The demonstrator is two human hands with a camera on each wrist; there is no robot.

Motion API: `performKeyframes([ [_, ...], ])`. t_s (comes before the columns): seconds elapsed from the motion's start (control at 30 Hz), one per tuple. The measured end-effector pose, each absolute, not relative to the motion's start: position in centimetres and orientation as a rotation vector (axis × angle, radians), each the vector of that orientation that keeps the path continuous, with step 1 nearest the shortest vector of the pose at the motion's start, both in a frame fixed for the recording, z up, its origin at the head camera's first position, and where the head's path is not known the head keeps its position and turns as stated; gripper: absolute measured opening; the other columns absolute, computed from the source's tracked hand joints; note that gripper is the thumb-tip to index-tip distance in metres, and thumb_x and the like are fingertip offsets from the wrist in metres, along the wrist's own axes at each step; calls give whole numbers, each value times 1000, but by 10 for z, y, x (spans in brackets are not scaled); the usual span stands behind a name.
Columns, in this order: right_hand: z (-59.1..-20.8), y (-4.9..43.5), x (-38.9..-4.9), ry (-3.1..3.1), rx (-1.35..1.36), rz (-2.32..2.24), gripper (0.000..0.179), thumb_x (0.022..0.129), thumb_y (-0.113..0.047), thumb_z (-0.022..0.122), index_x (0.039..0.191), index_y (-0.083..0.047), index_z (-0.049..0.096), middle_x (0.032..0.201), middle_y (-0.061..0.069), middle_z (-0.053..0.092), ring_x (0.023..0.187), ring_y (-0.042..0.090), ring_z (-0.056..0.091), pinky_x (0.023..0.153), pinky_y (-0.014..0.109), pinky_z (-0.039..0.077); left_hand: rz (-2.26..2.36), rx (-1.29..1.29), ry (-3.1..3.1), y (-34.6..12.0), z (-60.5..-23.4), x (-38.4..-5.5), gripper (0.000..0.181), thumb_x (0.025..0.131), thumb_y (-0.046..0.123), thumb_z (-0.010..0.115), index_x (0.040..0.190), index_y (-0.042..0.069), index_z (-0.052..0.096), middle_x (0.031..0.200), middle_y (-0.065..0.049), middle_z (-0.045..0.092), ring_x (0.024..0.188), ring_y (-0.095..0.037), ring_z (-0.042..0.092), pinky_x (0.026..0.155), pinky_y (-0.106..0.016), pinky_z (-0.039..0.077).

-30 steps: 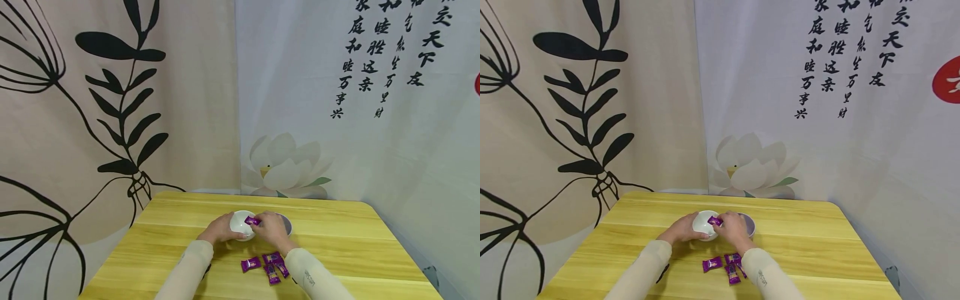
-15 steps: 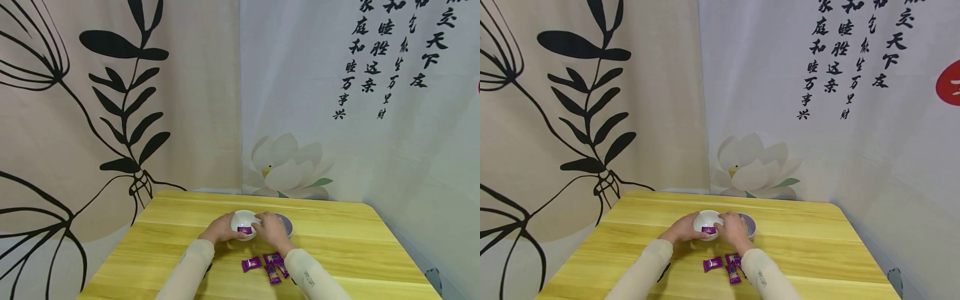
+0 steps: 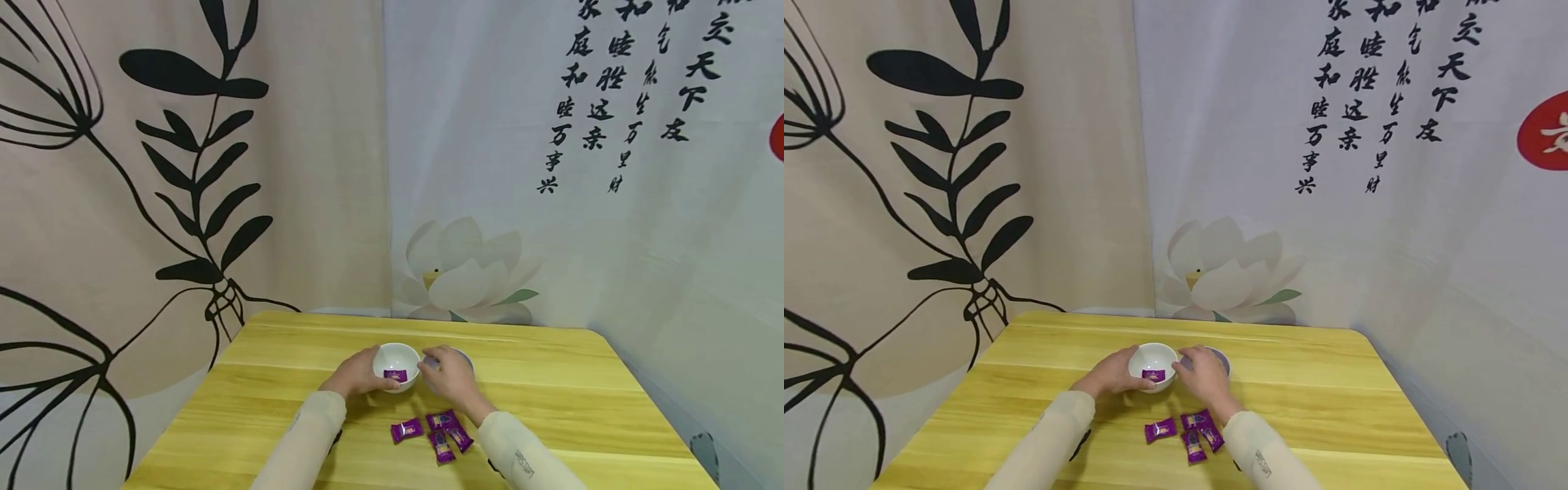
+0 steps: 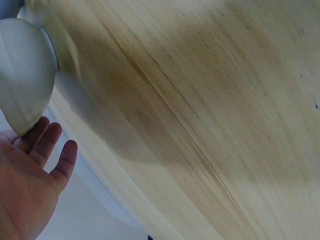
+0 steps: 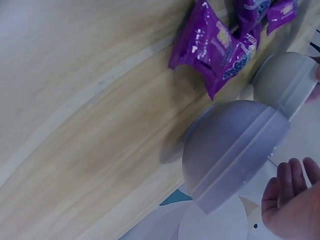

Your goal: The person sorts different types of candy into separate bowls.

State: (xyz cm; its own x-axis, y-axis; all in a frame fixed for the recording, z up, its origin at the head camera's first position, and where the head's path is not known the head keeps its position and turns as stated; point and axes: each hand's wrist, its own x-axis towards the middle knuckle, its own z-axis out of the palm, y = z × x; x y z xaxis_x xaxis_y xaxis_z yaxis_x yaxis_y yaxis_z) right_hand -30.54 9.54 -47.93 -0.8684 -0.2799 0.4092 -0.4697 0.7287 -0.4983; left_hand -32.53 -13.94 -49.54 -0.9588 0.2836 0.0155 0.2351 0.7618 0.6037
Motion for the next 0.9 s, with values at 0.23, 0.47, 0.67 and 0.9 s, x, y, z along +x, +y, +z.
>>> performKeyframes([
  [0.23,-475,105,-300,-2598,536,999,32,93,-23,70,118,-3,70,115,14,67,102,32,65,85,48,54,987,459,2877,-140,-495,-326,93,71,52,86,142,3,48,123,-13,61,109,-30,59,96,-52,47],
  [0.47,-478,118,-295,-2562,538,1024,33,93,-25,71,119,-4,70,112,11,68,98,30,65,80,45,54,1005,452,2871,-140,-498,-328,94,71,54,85,142,6,48,124,-11,61,111,-29,59,97,-52,47],
  [0.67,-478,126,-291,-2574,508,1043,34,92,-24,72,121,-6,69,113,10,67,94,28,64,75,39,54,1026,450,2863,-140,-501,-329,95,70,54,86,142,5,48,125,-12,61,112,-31,59,98,-53,47],
  [0.9,-479,136,-287,-2590,478,1026,36,92,-27,73,121,-6,70,112,9,67,92,22,62,75,37,52,1004,450,2876,-139,-500,-330,95,71,53,86,142,4,48,125,-13,61,113,-32,58,98,-54,47],
])
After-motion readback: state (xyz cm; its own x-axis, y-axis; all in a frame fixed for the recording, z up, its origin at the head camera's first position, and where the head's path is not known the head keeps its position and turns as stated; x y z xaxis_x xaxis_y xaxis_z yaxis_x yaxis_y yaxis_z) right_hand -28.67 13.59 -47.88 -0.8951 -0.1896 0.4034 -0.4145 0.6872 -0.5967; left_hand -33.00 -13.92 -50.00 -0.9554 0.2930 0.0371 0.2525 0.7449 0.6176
